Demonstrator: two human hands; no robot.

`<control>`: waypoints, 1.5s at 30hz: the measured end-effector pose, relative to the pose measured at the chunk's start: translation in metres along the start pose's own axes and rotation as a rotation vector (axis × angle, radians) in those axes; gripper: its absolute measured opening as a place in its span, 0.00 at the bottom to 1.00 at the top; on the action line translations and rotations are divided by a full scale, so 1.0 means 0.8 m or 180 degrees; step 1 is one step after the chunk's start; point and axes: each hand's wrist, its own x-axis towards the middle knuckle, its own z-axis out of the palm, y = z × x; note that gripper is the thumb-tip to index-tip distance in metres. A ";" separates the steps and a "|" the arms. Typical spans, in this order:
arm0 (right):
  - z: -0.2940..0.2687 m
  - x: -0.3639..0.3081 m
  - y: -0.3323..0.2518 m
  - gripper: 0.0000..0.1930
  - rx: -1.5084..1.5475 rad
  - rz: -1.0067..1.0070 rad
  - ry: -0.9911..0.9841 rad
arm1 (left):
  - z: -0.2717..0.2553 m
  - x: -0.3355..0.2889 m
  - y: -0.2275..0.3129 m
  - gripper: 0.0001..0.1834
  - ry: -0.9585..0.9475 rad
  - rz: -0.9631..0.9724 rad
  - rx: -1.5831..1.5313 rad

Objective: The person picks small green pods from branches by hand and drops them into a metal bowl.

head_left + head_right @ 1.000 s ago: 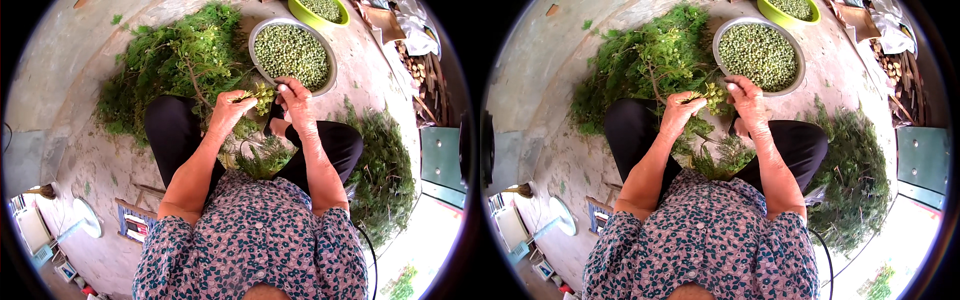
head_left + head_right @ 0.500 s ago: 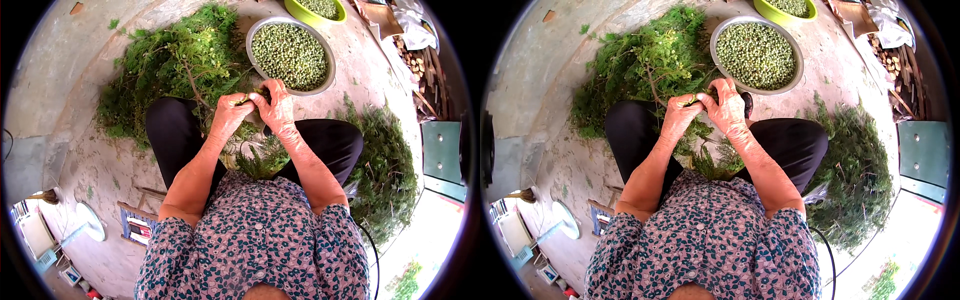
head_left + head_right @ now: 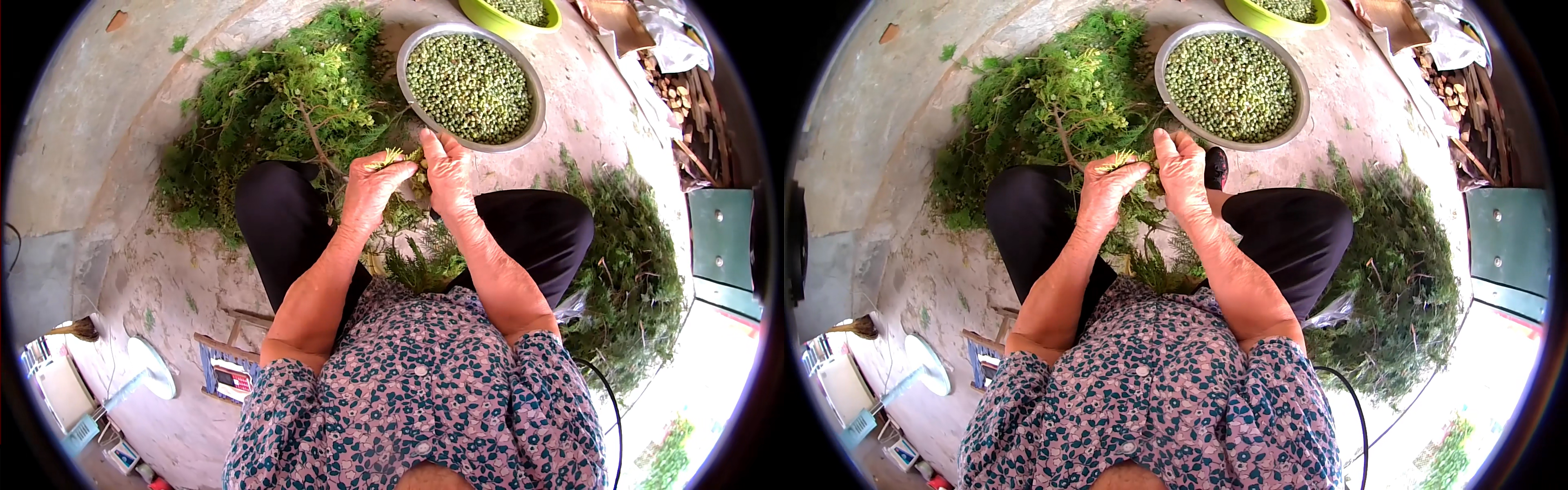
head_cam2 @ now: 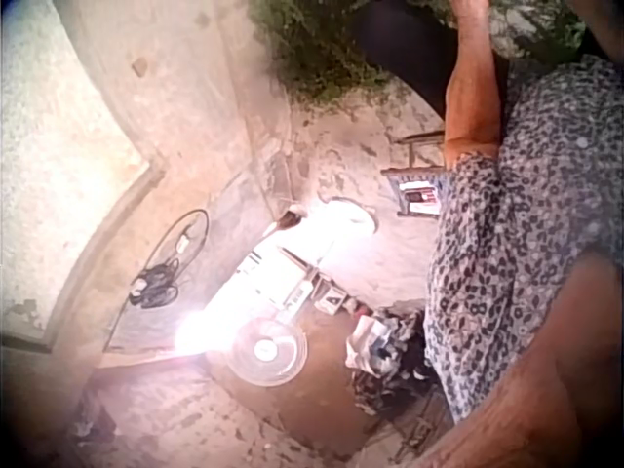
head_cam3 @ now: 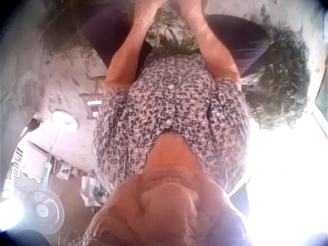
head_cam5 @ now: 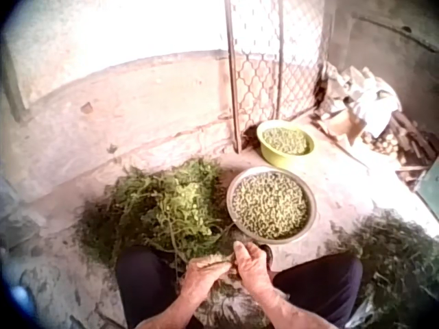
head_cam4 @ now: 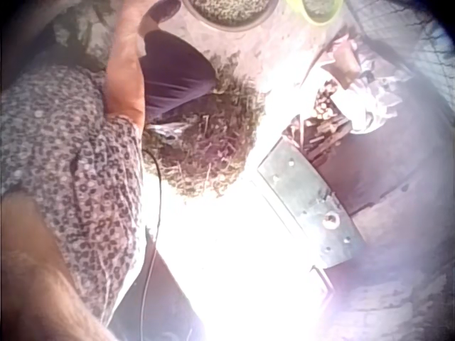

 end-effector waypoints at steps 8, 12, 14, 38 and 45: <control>-0.016 0.019 -0.013 0.11 -0.0786 -0.0019 0.0471 | -0.001 -0.004 -0.012 0.06 0.0134 -0.0200 0.0357; -0.053 0.033 -0.033 0.08 0.0724 0.0902 0.0119 | -0.004 -0.005 0.006 0.05 0.0282 -0.0088 -0.0351; -0.056 0.027 -0.032 0.08 0.1210 0.1161 0.0034 | -0.005 -0.001 0.003 0.06 0.0379 -0.0176 -0.0406; -0.030 0.000 -0.019 0.04 0.1176 0.1523 -0.0693 | -0.002 0.000 0.015 0.04 0.0251 -0.0323 -0.0274; -0.034 -0.006 -0.040 0.03 0.1652 0.1399 -0.0587 | -0.003 0.004 0.014 0.05 0.0676 -0.0282 -0.0504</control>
